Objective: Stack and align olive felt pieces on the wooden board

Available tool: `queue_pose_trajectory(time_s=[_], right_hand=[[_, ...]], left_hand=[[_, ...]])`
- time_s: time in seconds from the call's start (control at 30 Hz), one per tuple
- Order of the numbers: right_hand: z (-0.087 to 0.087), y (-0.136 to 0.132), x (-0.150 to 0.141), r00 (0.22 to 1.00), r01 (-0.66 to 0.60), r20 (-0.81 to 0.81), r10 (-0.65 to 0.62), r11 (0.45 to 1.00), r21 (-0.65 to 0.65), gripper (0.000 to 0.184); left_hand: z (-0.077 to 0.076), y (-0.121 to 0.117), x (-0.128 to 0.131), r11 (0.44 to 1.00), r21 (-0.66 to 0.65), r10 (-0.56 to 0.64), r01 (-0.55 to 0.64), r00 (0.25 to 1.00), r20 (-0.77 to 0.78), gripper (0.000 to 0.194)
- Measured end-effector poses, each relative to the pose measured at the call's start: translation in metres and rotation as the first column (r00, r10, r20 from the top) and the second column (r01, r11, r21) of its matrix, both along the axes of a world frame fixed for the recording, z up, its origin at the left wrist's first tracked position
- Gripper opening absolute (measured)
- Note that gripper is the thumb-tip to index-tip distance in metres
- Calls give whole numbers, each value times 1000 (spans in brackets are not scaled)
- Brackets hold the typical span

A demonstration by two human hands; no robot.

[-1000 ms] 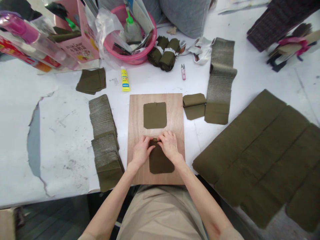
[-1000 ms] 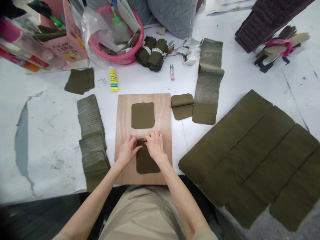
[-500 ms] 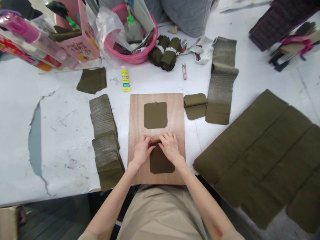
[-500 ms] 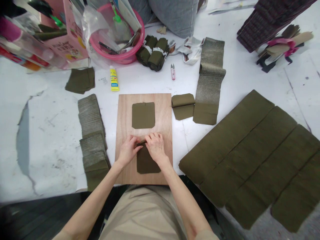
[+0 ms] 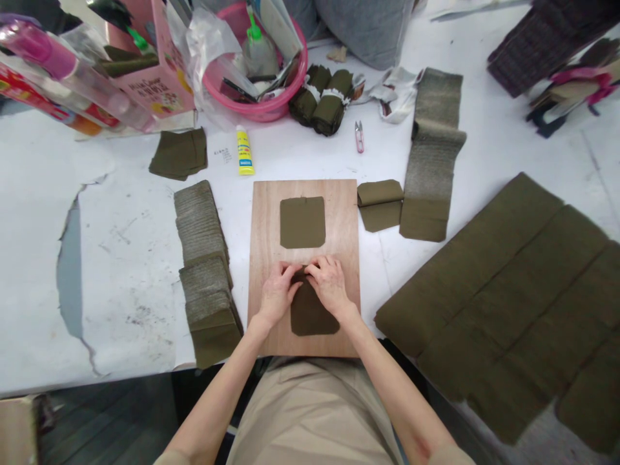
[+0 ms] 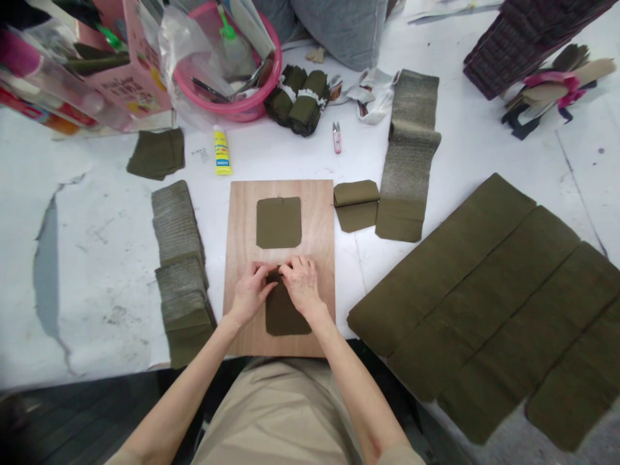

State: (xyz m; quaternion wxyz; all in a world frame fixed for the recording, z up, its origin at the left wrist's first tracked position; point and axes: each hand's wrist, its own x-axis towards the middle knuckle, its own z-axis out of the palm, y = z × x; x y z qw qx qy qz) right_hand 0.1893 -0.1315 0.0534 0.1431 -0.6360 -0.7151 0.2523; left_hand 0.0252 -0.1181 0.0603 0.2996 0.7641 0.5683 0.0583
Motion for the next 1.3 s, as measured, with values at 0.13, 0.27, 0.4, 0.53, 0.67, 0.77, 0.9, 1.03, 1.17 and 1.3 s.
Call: queue_pose_trajectory(time_s=[0.13, 0.27, 0.4, 0.53, 0.67, 0.77, 0.9, 1.03, 1.17, 1.3], right_hand=[[1, -1, 3, 999, -4, 36, 4, 1000, 6, 6], [5, -4, 13, 990, 50, 134, -48, 999, -17, 16], [11, -11, 27, 988, 97, 126, -86, 992, -80, 15], [17, -25, 33, 992, 124, -4, -127, 975, -182, 9], [16, -42, 30, 964, 218, -92, -250, 940, -262, 15], [13, -52, 28, 938, 261, -145, -314, 917, -301, 5], [12, -56, 30, 891, 236, -302, -341, 913, -333, 4], [15, -57, 35, 860, 200, -374, -347, 904, -379, 9], [17, -64, 39, 774, 171, -491, -399, 880, -444, 13], [17, -78, 41, 604, 146, -618, -503, 832, -535, 19]], left_hand=[[-1, 3, -2, 998, -9, -60, 60, 998, -24, 9], [-3, 8, -4, 995, -25, -94, 93, 994, -54, 3], [-1, 9, -4, 991, -5, -135, 135, 988, -73, 4], [2, 0, -4, 974, 43, -221, 224, 974, -51, 7], [1, -13, -7, 970, 81, -235, 229, 969, 72, 9], [-1, -20, -13, 975, 107, -208, 193, 964, 164, 8], [-5, -28, -20, 979, 137, -185, 153, 944, 272, 10], [-4, -37, -22, 995, 75, -86, 64, 933, 350, 9], [7, -46, -23, 1000, 26, -22, 12, 912, 409, 9], [21, -57, -26, 999, -23, -23, 38, 885, 465, 14]])
